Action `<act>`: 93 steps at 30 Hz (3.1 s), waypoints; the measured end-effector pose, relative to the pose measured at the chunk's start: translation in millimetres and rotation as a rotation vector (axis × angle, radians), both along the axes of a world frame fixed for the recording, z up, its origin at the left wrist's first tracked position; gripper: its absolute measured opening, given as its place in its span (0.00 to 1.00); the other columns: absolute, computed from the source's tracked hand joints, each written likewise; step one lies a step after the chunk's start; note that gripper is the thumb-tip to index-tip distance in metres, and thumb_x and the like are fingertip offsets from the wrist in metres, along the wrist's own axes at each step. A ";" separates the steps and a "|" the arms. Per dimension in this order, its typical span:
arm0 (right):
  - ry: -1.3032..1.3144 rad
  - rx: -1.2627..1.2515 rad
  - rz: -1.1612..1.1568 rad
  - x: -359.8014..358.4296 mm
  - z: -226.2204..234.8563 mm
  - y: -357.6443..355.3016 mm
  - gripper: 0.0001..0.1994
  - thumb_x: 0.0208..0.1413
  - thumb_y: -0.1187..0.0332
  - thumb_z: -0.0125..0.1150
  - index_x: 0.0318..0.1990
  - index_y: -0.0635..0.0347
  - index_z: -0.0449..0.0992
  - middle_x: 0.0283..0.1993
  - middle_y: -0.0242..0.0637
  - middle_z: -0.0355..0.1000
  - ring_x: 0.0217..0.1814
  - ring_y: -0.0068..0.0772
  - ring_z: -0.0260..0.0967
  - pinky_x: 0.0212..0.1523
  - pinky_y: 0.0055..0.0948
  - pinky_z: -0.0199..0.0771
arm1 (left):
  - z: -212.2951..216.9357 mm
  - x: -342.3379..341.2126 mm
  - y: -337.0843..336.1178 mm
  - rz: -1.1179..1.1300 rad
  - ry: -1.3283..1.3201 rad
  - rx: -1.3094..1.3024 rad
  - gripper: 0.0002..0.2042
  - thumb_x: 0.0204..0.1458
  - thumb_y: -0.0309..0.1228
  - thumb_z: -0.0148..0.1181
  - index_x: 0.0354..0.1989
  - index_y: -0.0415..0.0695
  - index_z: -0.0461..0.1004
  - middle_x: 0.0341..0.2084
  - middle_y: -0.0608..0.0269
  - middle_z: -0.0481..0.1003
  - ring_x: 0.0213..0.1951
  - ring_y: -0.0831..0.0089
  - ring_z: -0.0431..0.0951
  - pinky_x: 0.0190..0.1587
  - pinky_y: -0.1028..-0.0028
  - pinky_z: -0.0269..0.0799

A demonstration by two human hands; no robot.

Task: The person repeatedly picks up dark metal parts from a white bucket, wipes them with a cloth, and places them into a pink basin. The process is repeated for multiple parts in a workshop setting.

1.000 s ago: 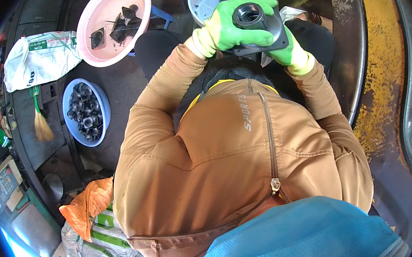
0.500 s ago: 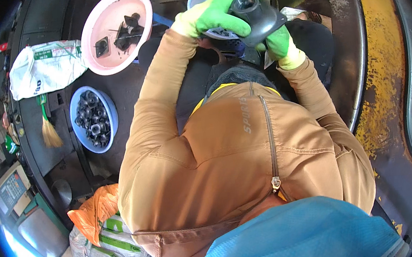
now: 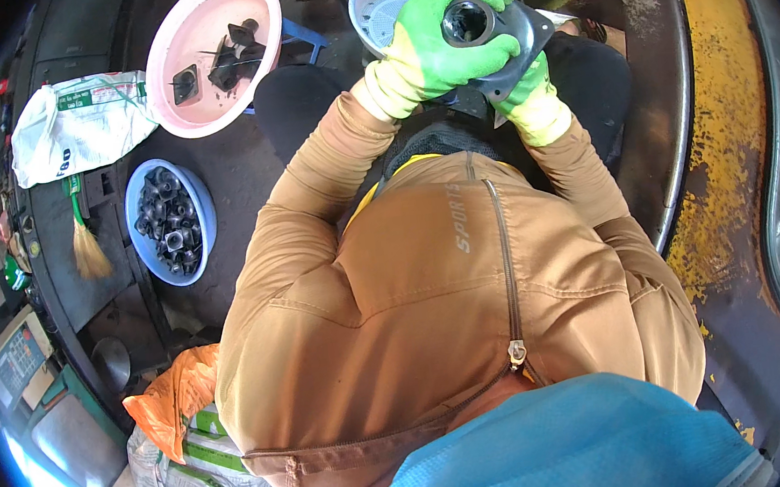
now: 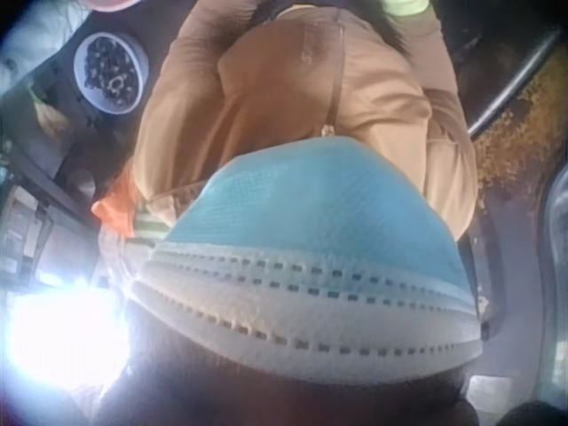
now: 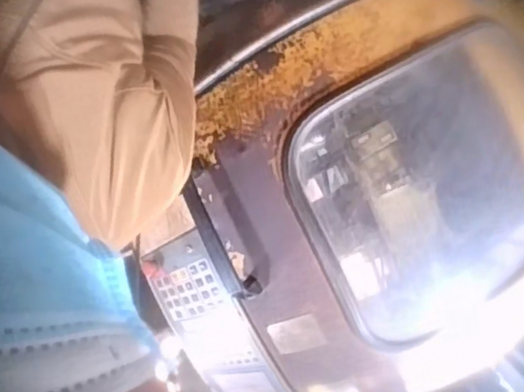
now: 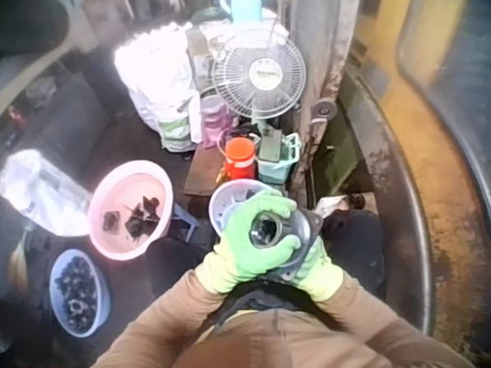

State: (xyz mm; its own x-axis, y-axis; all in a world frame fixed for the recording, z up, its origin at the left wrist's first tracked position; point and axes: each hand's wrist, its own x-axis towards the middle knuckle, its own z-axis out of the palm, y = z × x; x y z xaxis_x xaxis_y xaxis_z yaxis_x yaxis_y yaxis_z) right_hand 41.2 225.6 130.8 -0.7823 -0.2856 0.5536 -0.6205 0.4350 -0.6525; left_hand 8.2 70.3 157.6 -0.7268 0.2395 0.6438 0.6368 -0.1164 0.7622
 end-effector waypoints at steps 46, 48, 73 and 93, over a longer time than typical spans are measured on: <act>-0.120 0.085 0.171 3.2 34.3 5.2 0.25 0.50 0.66 0.70 0.54 0.62 0.70 0.48 0.38 0.74 0.49 0.32 0.74 0.49 0.30 0.75 | 10.7 3.7 -7.1 -0.101 -0.002 -0.013 0.20 0.37 0.30 0.73 0.41 0.41 0.78 0.38 0.59 0.78 0.40 0.66 0.80 0.47 0.70 0.75; -0.358 -0.034 0.302 5.8 39.3 6.2 0.26 0.48 0.66 0.72 0.55 0.62 0.70 0.48 0.38 0.75 0.49 0.31 0.73 0.50 0.31 0.75 | 9.7 3.4 -10.5 -0.174 0.006 -0.054 0.19 0.38 0.30 0.73 0.41 0.41 0.78 0.38 0.58 0.79 0.40 0.67 0.80 0.47 0.70 0.75; -0.110 -0.303 0.067 -16.8 -1.9 4.1 0.20 0.53 0.71 0.66 0.54 0.62 0.74 0.49 0.40 0.77 0.50 0.37 0.77 0.51 0.33 0.77 | 37.6 -15.7 -26.7 -0.167 -0.084 -0.257 0.37 0.35 0.36 0.78 0.57 0.39 0.69 0.56 0.52 0.70 0.59 0.61 0.69 0.63 0.62 0.61; -0.409 -0.144 0.479 6.2 0.9 14.8 0.30 0.52 0.69 0.67 0.63 0.59 0.65 0.60 0.38 0.68 0.61 0.34 0.67 0.59 0.33 0.70 | 20.9 -2.5 -22.3 -0.502 -0.193 -0.153 0.23 0.34 0.32 0.72 0.42 0.39 0.77 0.48 0.53 0.77 0.56 0.59 0.73 0.60 0.62 0.65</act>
